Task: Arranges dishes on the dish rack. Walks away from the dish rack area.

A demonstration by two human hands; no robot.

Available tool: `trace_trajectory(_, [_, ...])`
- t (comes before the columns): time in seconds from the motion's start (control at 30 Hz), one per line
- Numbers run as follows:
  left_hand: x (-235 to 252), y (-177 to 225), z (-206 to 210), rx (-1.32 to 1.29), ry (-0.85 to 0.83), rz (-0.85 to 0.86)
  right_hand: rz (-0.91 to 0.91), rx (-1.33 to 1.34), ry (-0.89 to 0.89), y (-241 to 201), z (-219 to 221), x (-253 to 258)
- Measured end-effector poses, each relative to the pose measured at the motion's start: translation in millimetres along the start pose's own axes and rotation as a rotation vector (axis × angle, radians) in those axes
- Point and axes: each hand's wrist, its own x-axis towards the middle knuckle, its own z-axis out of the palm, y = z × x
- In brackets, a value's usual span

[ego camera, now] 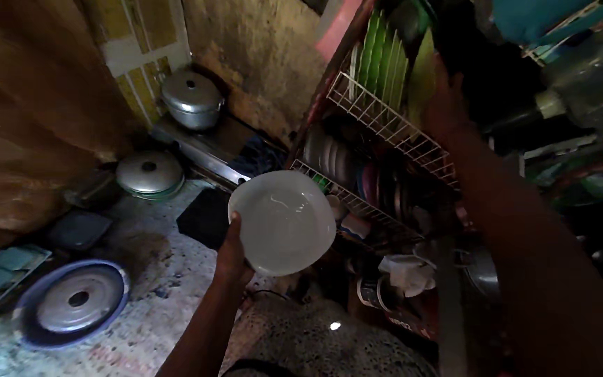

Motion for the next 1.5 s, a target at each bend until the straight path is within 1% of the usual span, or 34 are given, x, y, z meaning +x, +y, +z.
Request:
trace_trajectory(0.13, [5.4, -0.8, 5.0, 0.018, 0.025, -0.023, 0.073, -0.006, -0.024, -4.7, -1.4, 13.4])
trace_trajectory(0.27, [8.8, -5.5, 12.8, 0.031, 0.024, -0.040, 0.151, 0.000, -0.160, -4.9, 3.9, 23.0])
trace_trajectory(0.33, [9.3, -7.9, 17.3, 0.030, 0.013, -0.038, 0.152, 0.055, -0.252, -4.3, 2.3, 33.9])
trace_trajectory(0.37, [9.5, -9.0, 18.9, 0.034, 0.000, -0.037, 0.155, 0.132, -0.290, -5.6, -2.8, 38.9])
trace_trajectory(0.4, [9.7, -10.2, 20.4, 0.040, -0.005, -0.038, 0.153, 0.211, -0.317, -7.3, -9.6, 43.6])
trace_trajectory(0.43, [10.0, -11.6, 21.9, 0.047, -0.006, -0.036, 0.141, 0.222, -0.318, -7.7, -15.8, 49.2])
trace_trajectory(0.47, [9.9, -13.1, 23.4, 0.056, 0.000, -0.034, 0.126, 0.184, -0.271, -7.2, -19.2, 55.2])
trace_trajectory(0.53, [9.4, -15.8, 27.2, 0.073, 0.020, -0.036, 0.038, 0.095, -0.187, 4.4, -13.3, 74.8])
trace_trajectory(0.57, [9.3, -17.2, 29.1, 0.072, 0.025, -0.032, 0.010, 0.083, -0.203, 10.8, -7.6, 85.9])
trace_trajectory(0.63, [9.1, -20.8, 32.5, 0.073, 0.027, -0.022, -0.066, 0.159, -0.216, 20.9, 4.1, 106.6])
trace_trajectory(0.67, [9.4, -23.1, 34.0, 0.074, 0.027, -0.014, -0.130, 0.189, -0.216, 25.3, 8.3, 115.1])
trace_trajectory(0.77, [11.1, -30.3, 38.4, 0.068, 0.002, -0.004, -0.330, 0.149, -0.174, 35.0, 16.9, 131.9])
trace_trajectory(0.87, [13.4, -37.1, 45.1, 0.050, -0.007, -0.005, -0.266, 0.183, -0.133, 36.5, 14.6, 130.8])
trace_trajectory(1.03, [15.2, -45.5, 55.6, 0.051, 0.034, -0.032, -0.286, -0.098, -0.162, 46.3, -0.8, 118.6])
trace_trajectory(1.07, [15.0, -48.0, 57.7, 0.053, 0.035, -0.041, -0.295, -0.100, -0.158, 48.1, -0.8, 117.6])
trace_trajectory(1.13, [16.8, -51.2, 63.7, 0.056, 0.021, -0.051, -0.308, -0.017, -0.153, 52.2, 2.5, 120.2])
trace_trajectory(1.2, [18.4, -55.1, 69.4, 0.062, 0.016, -0.056, -0.280, 0.027, -0.179, 48.8, 5.4, 125.2])
trace_trajectory(1.27, [18.7, -60.5, 71.2, 0.066, 0.030, -0.059, -0.254, -0.015, -0.231, 46.7, 2.8, 125.7])
trace_trajectory(1.33, [16.9, -65.0, 70.3, 0.069, 0.043, -0.071, -0.237, -0.093, -0.284, 47.4, -9.4, 117.9])
trace_trajectory(1.43, [14.8, -69.7, 68.0, 0.039, 0.072, -0.095, -0.207, -0.204, -0.284, 56.3, -16.8, 111.0])
trace_trajectory(1.5, [14.0, -71.0, 66.9, 0.016, 0.080, -0.091, -0.182, -0.229, -0.226, 53.1, -17.8, 104.2])
